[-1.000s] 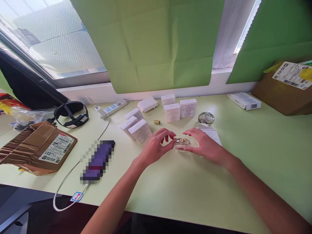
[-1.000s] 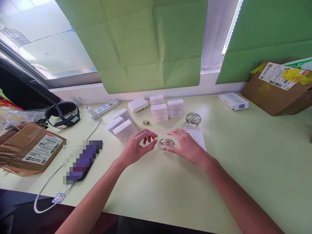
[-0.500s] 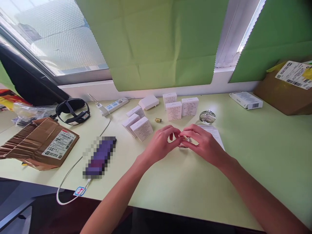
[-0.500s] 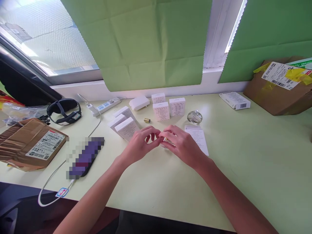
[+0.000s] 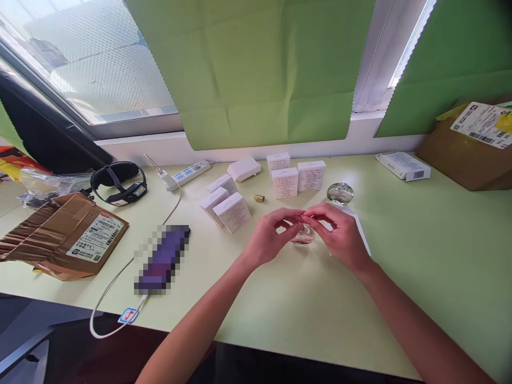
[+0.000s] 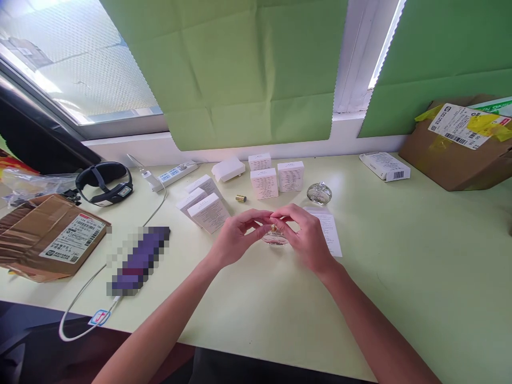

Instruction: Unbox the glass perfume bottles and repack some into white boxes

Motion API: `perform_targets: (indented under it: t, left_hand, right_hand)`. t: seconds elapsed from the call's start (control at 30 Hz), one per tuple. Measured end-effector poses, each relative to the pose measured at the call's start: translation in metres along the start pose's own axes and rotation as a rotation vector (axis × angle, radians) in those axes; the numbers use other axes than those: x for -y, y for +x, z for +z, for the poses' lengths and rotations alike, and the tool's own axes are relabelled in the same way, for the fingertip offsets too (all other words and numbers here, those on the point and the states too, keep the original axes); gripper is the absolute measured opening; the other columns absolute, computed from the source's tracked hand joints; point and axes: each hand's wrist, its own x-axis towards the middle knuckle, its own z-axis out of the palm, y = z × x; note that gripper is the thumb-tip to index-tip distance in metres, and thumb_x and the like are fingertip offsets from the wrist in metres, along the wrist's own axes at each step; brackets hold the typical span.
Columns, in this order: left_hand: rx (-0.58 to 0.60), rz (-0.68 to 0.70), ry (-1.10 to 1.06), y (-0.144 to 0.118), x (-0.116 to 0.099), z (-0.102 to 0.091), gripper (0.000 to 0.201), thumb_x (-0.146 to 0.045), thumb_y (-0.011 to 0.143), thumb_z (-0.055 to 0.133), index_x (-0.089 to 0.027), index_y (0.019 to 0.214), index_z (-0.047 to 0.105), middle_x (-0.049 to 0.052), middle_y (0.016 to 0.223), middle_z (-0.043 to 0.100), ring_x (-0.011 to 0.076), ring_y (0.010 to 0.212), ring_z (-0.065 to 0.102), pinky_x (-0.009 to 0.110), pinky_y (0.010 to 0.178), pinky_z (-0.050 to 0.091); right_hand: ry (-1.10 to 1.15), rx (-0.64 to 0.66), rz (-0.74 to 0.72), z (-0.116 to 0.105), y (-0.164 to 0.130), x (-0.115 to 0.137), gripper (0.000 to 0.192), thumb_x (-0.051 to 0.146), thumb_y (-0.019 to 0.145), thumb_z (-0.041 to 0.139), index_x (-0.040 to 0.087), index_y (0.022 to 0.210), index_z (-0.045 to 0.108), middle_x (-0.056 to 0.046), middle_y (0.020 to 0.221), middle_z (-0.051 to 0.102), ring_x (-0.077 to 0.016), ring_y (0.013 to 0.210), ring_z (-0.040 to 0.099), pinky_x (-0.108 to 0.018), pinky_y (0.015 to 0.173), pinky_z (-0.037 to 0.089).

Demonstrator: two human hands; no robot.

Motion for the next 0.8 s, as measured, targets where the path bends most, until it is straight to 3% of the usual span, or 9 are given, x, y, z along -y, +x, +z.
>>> perform_targets:
  t: [0.17,0.27,0.37,0.53,0.7,0.8]
  left_hand:
    - [-0.233,0.004,0.145,0.007,0.020,-0.027,0.025,-0.031,0.087,0.062,-0.021,0.109,0.065,0.004,0.093,0.068,0.0116,0.078,0.063,0.024,0.068,0.051]
    - [-0.233,-0.024,0.198,0.009,0.040,-0.033,0.021,-0.032,0.089,0.058,-0.019,0.105,0.064,0.003,0.088,0.066,0.0106,0.074,0.060,0.024,0.066,0.049]
    - [-0.196,-0.034,0.205,0.006,0.063,-0.017,0.021,-0.031,0.091,0.053,-0.017,0.103,0.063,0.002,0.082,0.064,0.0103,0.071,0.056,0.023,0.065,0.046]
    - [-0.103,-0.113,0.134,0.003,0.087,0.009,0.027,-0.034,0.094,0.046,-0.017,0.109,0.061,0.004,0.088,0.063,0.0098,0.066,0.050,0.023,0.062,0.043]
    - [-0.096,-0.115,0.077,0.002,0.088,0.006,0.027,-0.034,0.092,0.047,-0.016,0.108,0.061,0.002,0.082,0.061,0.0110,0.067,0.051,0.024,0.063,0.043]
    - [-0.103,-0.102,0.065,0.001,0.087,0.005,0.026,-0.033,0.091,0.048,-0.016,0.107,0.061,0.001,0.079,0.060,0.0113,0.068,0.050,0.024,0.063,0.042]
  right_hand:
    - [-0.086,-0.144,0.088,-0.029,0.009,-0.019,0.017,0.036,0.091,0.058,0.023,0.098,0.067,-0.003,0.100,0.069,-0.0180,0.090,0.066,-0.035,0.088,0.053]
    - [-0.195,-0.109,0.170,-0.054,0.023,-0.033,0.019,0.038,0.089,0.059,0.024,0.099,0.068,-0.003,0.100,0.071,-0.0188,0.088,0.068,-0.035,0.083,0.054]
    - [-0.349,0.002,0.188,-0.067,0.044,-0.043,0.015,0.035,0.087,0.060,0.024,0.093,0.069,-0.003,0.097,0.072,-0.0185,0.080,0.067,-0.034,0.075,0.054]
    - [-0.571,0.190,0.214,-0.049,0.077,-0.053,0.023,0.023,0.091,0.050,0.021,0.107,0.066,-0.005,0.105,0.072,-0.0187,0.087,0.068,-0.033,0.078,0.053]
    - [-0.694,0.352,0.247,-0.015,0.086,-0.067,0.030,0.009,0.086,0.054,0.018,0.111,0.067,-0.012,0.116,0.068,-0.0248,0.102,0.066,-0.037,0.086,0.050]
    - [-0.760,0.438,0.276,-0.003,0.085,-0.075,0.023,0.018,0.090,0.058,0.017,0.113,0.064,-0.012,0.120,0.064,-0.0230,0.106,0.062,-0.040,0.090,0.050]
